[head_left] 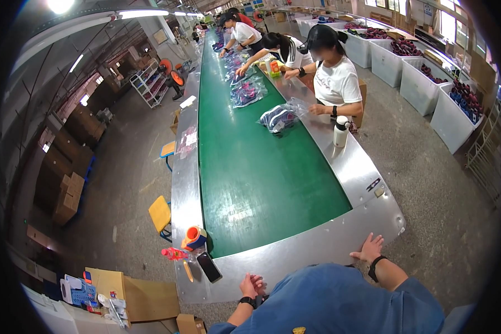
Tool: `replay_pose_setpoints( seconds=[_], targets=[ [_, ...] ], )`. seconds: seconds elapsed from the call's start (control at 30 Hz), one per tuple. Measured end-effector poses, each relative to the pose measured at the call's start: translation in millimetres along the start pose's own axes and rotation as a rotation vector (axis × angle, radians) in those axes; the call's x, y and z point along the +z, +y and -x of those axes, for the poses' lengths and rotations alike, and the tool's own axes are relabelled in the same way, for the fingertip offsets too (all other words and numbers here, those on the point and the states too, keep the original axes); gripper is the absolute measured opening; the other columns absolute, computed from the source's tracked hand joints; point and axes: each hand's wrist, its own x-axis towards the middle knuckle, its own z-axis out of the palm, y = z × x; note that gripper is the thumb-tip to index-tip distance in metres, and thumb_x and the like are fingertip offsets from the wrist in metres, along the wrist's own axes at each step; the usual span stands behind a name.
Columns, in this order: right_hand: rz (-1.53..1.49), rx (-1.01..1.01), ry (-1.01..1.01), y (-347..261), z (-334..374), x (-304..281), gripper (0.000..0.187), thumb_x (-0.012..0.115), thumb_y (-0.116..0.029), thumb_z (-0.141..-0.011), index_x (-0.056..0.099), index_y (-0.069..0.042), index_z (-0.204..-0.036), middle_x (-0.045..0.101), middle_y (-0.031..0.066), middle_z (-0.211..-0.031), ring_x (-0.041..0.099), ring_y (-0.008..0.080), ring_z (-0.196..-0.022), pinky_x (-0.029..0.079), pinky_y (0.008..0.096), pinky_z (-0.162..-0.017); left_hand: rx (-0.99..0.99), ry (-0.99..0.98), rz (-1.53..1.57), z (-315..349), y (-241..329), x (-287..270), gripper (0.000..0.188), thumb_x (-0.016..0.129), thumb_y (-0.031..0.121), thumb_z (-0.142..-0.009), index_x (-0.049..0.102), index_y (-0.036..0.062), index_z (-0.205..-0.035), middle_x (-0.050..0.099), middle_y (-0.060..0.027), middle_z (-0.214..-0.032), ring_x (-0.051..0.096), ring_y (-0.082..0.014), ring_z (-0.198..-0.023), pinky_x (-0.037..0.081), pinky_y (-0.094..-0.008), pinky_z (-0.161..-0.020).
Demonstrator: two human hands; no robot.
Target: Transfer packaged shoes from a conveyor belt into a plastic bin.
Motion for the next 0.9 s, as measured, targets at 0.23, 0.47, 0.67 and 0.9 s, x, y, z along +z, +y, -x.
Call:
replay_pose_setpoints(
  seconds=[0.23,0.47,0.67,0.9],
  targets=[
    [-0.016,-0.009,0.027,-4,2,-2,0.15,0.093,-0.061,-0.062,0.002,0.005,-0.162,0.001,0.0451,-0.161,0.005,0.0577,-0.153,0.022,0.0617,-0.122,0.01,0.013,-0.013,6,4,5,0.042,0.053,0.042,-0.107,0.058,0.0003,-0.106,0.069,-0.0155,-0.092,0.06,-0.0187,-0.062,0.054,-0.0304,-0.053],
    [0.05,0.006,0.007,-5,1,-4,0.152,0.09,-0.067,-0.063,0.0,0.006,-0.162,0.003,0.0458,-0.161,0.007,0.0577,-0.153,0.024,0.0588,-0.123,0.015,0.059,-0.053,12,8,15,0.039,0.054,0.042,-0.107,0.058,0.0037,-0.101,0.067,-0.0116,-0.086,0.057,-0.018,-0.059,0.052,-0.0297,-0.051],
    [0.03,-0.006,0.015,-4,3,-3,0.15,0.091,-0.065,-0.062,0.003,0.006,-0.161,0.002,0.047,-0.16,0.008,0.0593,-0.152,0.023,0.0617,-0.122,0.029,0.057,-0.053,13,8,13,0.041,0.055,0.041,-0.106,0.058,0.001,-0.103,0.07,-0.0157,-0.089,0.061,-0.0188,-0.06,0.053,-0.03,-0.051],
    [0.037,0.007,0.003,-5,2,-4,0.152,0.091,-0.065,-0.062,0.002,0.005,-0.162,0.002,0.0466,-0.161,0.007,0.0591,-0.152,0.024,0.0617,-0.122,0.037,0.042,-0.073,11,7,11,0.042,0.056,0.043,-0.106,0.059,0.001,-0.103,0.071,-0.0161,-0.09,0.062,-0.0192,-0.061,0.053,-0.0296,-0.051]
  ],
)
